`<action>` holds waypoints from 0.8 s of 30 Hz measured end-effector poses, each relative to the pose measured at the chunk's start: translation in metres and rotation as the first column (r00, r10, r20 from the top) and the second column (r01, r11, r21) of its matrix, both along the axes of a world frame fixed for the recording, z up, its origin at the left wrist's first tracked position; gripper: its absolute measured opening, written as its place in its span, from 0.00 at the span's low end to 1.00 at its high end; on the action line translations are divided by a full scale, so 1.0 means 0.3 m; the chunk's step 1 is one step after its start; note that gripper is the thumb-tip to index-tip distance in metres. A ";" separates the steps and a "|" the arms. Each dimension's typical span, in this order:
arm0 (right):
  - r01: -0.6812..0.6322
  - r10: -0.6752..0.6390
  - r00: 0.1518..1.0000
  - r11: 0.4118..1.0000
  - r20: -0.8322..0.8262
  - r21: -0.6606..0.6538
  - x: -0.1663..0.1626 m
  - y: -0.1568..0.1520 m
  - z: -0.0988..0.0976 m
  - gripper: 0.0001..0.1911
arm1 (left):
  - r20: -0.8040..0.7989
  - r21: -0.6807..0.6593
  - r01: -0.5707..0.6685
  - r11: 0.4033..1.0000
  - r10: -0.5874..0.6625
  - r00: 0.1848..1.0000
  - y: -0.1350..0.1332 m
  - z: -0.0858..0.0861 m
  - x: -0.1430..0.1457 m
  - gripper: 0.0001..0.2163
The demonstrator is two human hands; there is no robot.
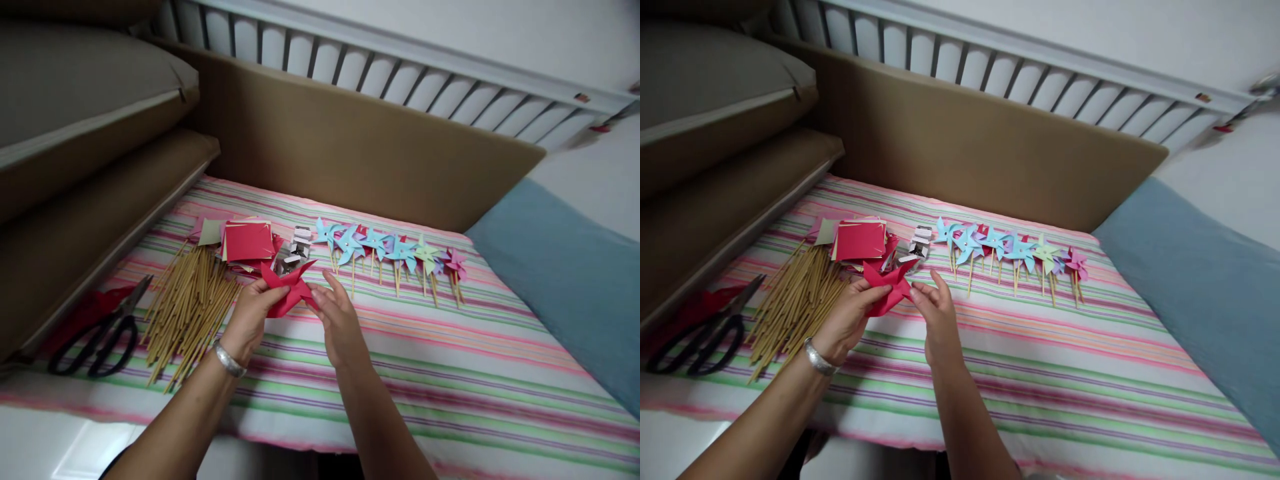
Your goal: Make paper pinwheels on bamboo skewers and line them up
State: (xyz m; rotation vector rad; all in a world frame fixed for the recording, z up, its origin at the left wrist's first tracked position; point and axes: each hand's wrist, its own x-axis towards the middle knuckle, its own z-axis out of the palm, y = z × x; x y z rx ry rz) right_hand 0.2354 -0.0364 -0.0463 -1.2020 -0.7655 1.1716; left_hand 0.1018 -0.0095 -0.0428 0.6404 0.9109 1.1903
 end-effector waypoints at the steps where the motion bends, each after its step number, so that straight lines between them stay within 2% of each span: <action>1: -0.025 0.025 0.999 1.000 -0.037 -0.004 -0.006 0.001 -0.004 0.38 | -0.006 0.012 0.004 1.000 -0.003 1.000 -0.005 -0.004 0.008 0.10; 5: -0.041 0.042 0.999 0.999 -0.031 0.013 -0.010 0.000 -0.014 0.41 | -0.021 0.026 0.024 0.999 -0.023 1.000 -0.023 -0.013 0.036 0.09; 13: -0.073 0.071 0.996 0.997 0.060 0.031 -0.006 -0.001 -0.013 0.45 | 0.019 -0.032 0.057 0.998 -0.057 0.998 -0.038 -0.011 0.059 0.09; 16: -0.070 0.066 0.995 0.996 0.074 0.060 0.005 -0.002 -0.008 0.40 | 0.022 -0.028 0.038 0.999 -0.038 0.999 -0.025 0.010 0.029 0.09; 19: -0.014 -0.004 0.978 0.996 0.209 0.085 0.042 0.020 -0.019 0.29 | 0.045 -0.016 -0.075 0.997 0.076 0.996 0.004 0.058 -0.048 0.12; 21: 0.018 -0.042 0.898 0.998 0.439 0.060 0.066 0.054 -0.038 0.22 | 0.058 0.008 -0.160 0.987 0.159 0.986 0.024 0.093 -0.113 0.12; 23: -0.008 0.008 0.721 1.000 0.693 -0.002 0.073 0.106 -0.061 0.17 | 0.086 0.023 -0.227 0.974 0.224 0.971 0.036 0.121 -0.173 0.12; 24: -0.023 0.041 0.653 0.999 0.756 -0.034 0.069 0.137 -0.071 0.14 | 0.094 0.036 -0.257 0.966 0.253 0.963 0.039 0.129 -0.197 0.13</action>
